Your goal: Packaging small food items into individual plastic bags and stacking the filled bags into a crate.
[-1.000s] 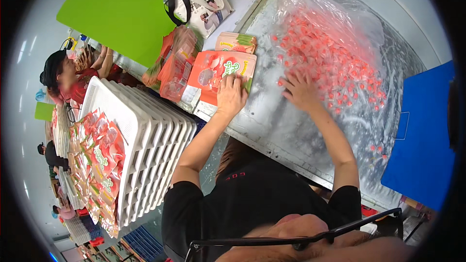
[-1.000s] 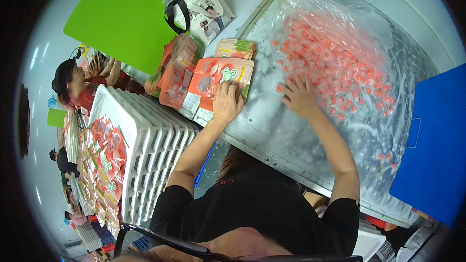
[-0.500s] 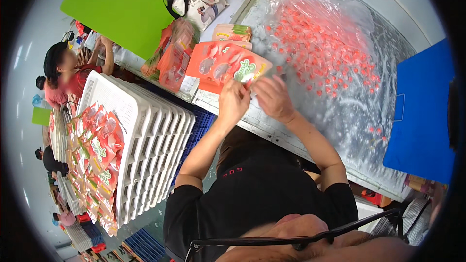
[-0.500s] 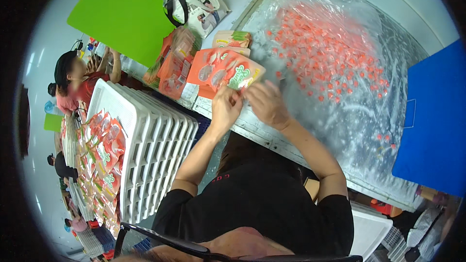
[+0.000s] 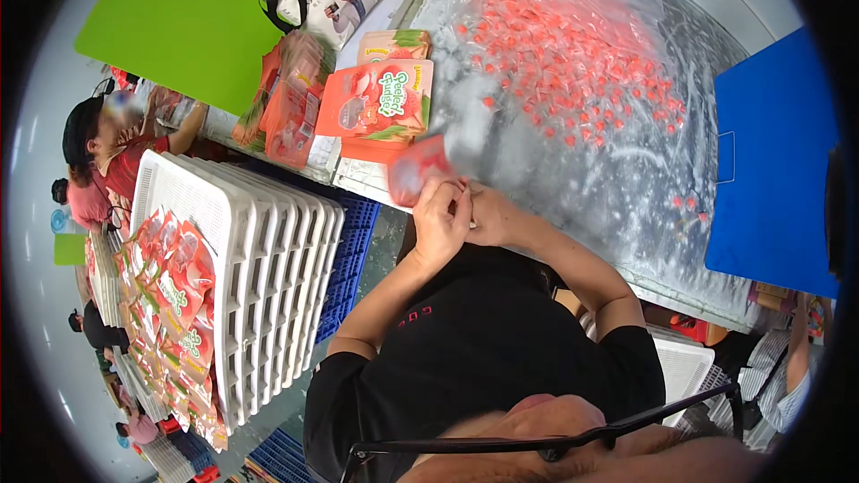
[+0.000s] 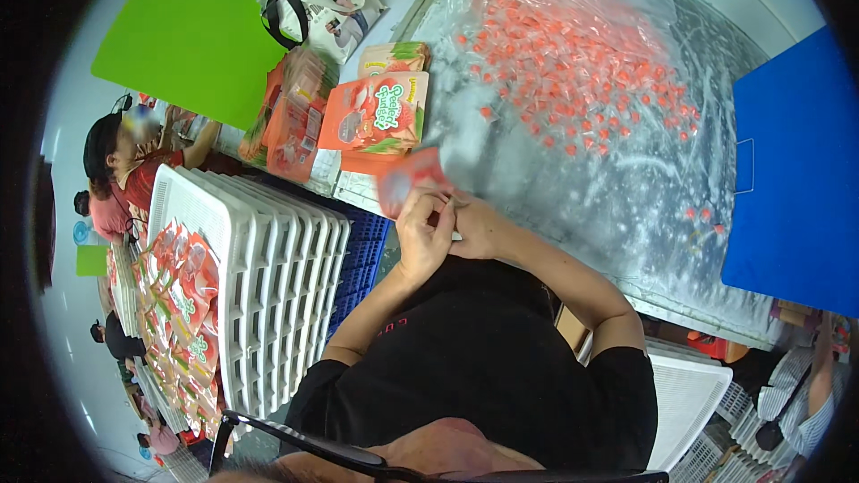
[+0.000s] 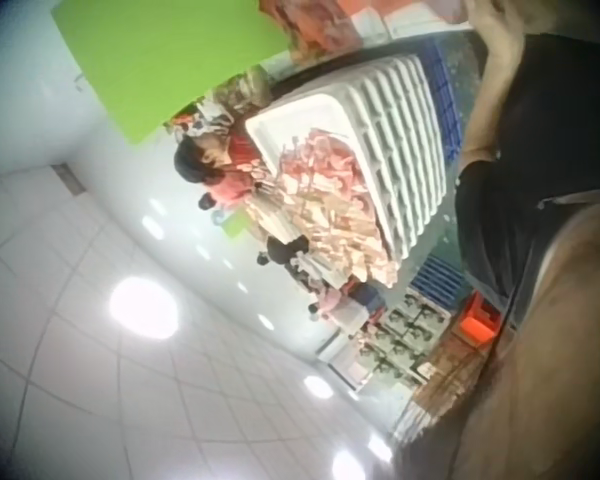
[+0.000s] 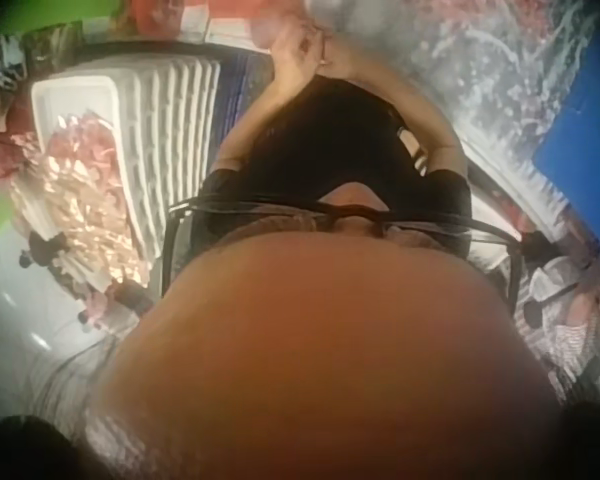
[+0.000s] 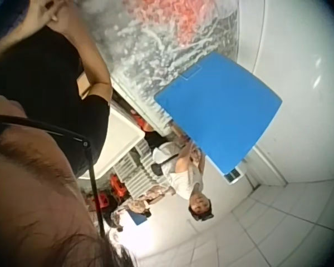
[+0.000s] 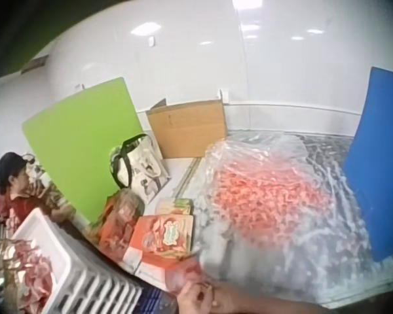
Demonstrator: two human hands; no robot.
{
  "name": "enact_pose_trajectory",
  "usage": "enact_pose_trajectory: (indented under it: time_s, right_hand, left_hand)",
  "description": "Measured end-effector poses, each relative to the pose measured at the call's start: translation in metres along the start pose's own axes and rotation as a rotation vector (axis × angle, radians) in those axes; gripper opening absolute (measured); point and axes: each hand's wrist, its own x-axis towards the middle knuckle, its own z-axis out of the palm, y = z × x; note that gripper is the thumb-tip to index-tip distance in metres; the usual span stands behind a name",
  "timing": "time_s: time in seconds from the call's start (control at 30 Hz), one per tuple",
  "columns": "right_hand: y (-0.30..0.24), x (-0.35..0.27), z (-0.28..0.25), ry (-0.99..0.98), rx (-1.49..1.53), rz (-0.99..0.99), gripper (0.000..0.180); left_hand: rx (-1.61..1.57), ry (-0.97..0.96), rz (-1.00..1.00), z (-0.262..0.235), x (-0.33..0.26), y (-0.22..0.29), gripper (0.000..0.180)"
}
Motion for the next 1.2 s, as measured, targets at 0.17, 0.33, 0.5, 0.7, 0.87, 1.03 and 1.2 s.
enact_pose_trajectory:
  time_s: [0.17,0.33,0.5,0.7,0.87,1.03,1.2]
  right_hand:
    - [-0.014,0.007,-0.027,-0.286,0.14,0.335,0.033]
    - [-0.033,0.002,-0.052,-0.288,0.062,0.139,0.029]
    - [-0.018,-0.001,-0.054,-0.224,0.112,-0.087,0.024]
    - [0.101,0.004,-0.056,0.605,-0.354,0.14,0.031]
    - [0.156,0.023,-0.065,0.476,-0.851,0.378,0.048]
    - [0.141,-0.009,-0.058,0.204,-0.559,0.461,0.062]
    - [0.137,-0.064,-0.058,0.721,0.649,0.476,0.059]
  left_hand:
    - [-0.081,-0.346,-0.142,-0.012,-0.004,0.004,0.028]
    - [-0.204,-0.958,-0.208,-0.051,0.042,-0.005,0.119]
    - [-0.394,-1.104,-0.42,-0.047,0.042,-0.021,0.118]
    - [-0.462,-0.735,-0.5,-0.043,0.025,-0.034,0.098]
    - [-0.439,-0.65,-0.545,-0.049,0.015,-0.025,0.099]
    - [-0.484,-0.556,-0.52,-0.058,-0.005,-0.051,0.1]
    - [-0.448,-0.521,-0.543,-0.064,-0.008,-0.049,0.101]
